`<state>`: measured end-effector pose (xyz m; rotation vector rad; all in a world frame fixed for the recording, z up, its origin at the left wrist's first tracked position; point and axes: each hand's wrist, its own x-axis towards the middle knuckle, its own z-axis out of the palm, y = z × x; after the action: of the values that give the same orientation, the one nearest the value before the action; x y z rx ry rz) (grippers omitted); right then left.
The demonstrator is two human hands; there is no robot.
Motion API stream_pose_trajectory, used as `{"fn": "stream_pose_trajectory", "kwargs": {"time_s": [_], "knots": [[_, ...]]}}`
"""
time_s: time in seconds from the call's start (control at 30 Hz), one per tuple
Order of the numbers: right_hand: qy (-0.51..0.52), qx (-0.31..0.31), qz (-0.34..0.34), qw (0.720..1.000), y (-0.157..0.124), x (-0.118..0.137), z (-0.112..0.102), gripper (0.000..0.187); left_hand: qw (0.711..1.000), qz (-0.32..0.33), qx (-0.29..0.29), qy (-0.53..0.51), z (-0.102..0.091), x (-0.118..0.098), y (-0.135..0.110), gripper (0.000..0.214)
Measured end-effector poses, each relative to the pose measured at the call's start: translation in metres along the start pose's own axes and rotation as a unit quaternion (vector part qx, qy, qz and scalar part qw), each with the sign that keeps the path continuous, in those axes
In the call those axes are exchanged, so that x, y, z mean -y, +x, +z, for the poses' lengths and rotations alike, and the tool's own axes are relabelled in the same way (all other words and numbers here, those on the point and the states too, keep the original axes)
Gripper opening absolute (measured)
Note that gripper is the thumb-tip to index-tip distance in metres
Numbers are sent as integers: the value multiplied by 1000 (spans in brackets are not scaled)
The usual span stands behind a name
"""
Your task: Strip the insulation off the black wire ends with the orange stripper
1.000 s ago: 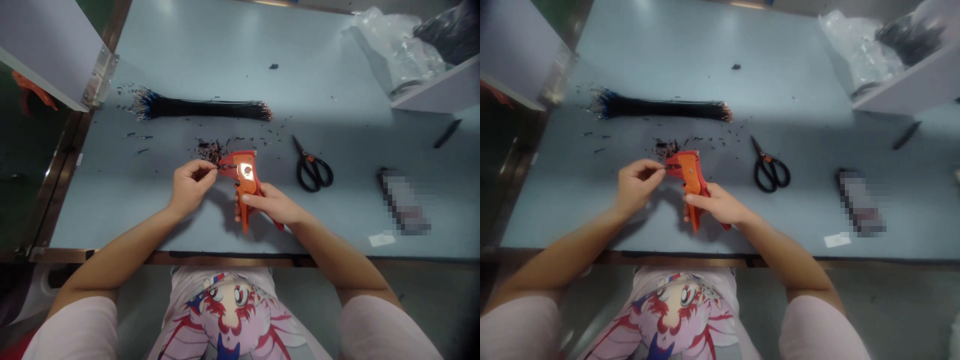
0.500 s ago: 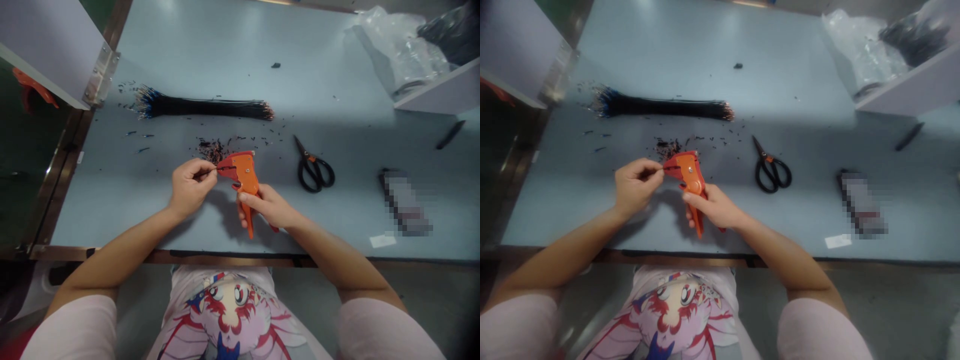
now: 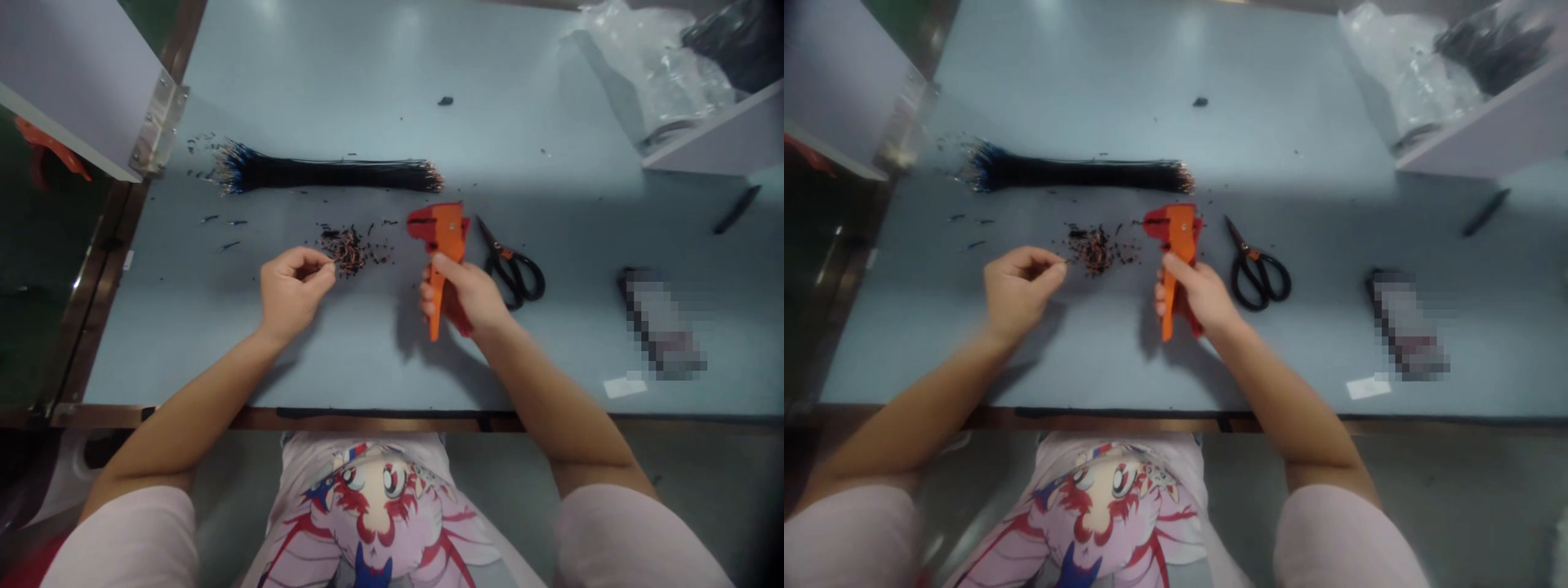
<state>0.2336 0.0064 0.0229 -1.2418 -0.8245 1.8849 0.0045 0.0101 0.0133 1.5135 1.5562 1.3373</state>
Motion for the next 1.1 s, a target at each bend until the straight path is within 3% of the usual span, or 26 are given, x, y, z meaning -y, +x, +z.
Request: {"fn": "stream_pose_trajectory", "kwargs": {"time_s": [0.07, 0.2, 0.4, 0.73, 1.1], "knots": [[-25, 12, 18, 999, 1, 7, -7, 29, 999, -15, 7, -28, -2, 3, 3, 2], [-109, 98, 91, 985, -3, 4, -3, 27, 998, -25, 36, -53, 1, 6, 2, 5], [-96, 172, 78, 977, -11, -6, 11, 27, 997, -17, 45, -53, 4, 0, -5, 5], [-88, 196, 62, 975, -16, -11, 20, 28, 998, 1, 60, -37, 8, -1, -10, 5], [-125, 179, 33, 975, -18, -16, 26, 28, 998, 38, 41, 18, 6, -7, -13, 7]]}}
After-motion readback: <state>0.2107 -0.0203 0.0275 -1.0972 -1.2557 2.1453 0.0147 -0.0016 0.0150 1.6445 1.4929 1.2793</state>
